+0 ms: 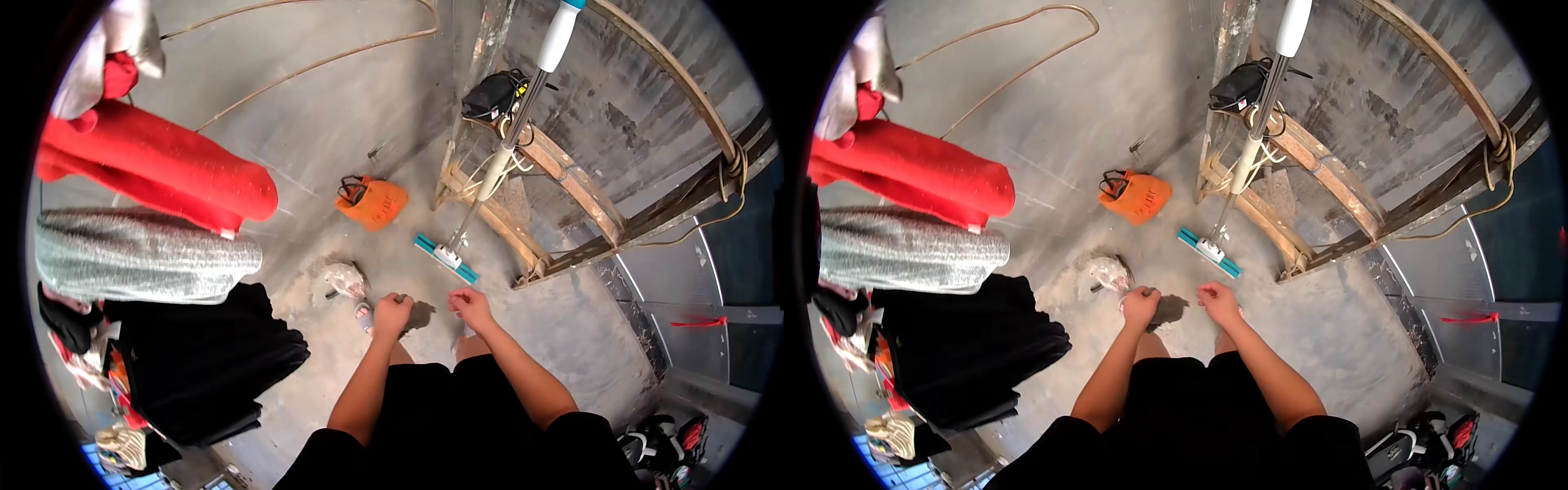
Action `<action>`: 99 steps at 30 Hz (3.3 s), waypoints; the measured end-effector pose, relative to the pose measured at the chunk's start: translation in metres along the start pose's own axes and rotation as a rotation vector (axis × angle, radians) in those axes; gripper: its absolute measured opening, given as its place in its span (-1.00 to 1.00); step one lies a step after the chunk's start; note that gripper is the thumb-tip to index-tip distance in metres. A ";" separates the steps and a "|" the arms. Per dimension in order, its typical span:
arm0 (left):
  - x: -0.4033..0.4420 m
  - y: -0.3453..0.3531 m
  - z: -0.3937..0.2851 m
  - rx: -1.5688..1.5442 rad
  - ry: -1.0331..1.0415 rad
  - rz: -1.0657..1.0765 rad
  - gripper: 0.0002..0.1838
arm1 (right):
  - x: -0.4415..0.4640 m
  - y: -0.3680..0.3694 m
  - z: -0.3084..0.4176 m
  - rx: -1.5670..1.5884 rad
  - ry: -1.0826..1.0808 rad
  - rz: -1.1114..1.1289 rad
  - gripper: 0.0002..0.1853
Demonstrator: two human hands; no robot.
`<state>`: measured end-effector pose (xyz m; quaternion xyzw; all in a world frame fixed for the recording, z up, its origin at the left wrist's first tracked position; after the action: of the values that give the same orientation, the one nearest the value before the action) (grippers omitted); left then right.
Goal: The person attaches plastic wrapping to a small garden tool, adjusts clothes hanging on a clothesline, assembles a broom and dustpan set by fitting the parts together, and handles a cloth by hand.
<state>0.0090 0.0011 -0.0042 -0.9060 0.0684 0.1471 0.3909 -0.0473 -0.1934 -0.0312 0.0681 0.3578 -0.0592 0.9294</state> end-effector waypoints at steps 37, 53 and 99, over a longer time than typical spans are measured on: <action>0.433 0.041 0.246 -0.009 0.018 -0.277 -0.19 | 0.303 0.221 -0.059 0.766 0.266 -0.157 -0.85; 0.454 0.055 0.222 -0.420 0.126 -0.025 -0.93 | 0.334 0.222 -0.095 0.796 0.301 -0.218 -0.89; 0.102 0.122 0.263 0.105 -0.144 0.218 -0.63 | 0.143 0.092 -0.130 0.746 0.471 -0.494 -0.87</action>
<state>0.0209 0.1081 -0.2921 -0.8586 0.1458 0.2497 0.4234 -0.0124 -0.0896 -0.2154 0.3204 0.5175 -0.3842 0.6942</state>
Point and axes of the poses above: each hand's wrist, its own x-axis towards the middle knuckle, its own y-axis out of the palm, z = x × y, the point moved 1 cm from there along x, towards the middle knuckle, and after that the axes turned 9 degrees about y, right-handed, at the moved point
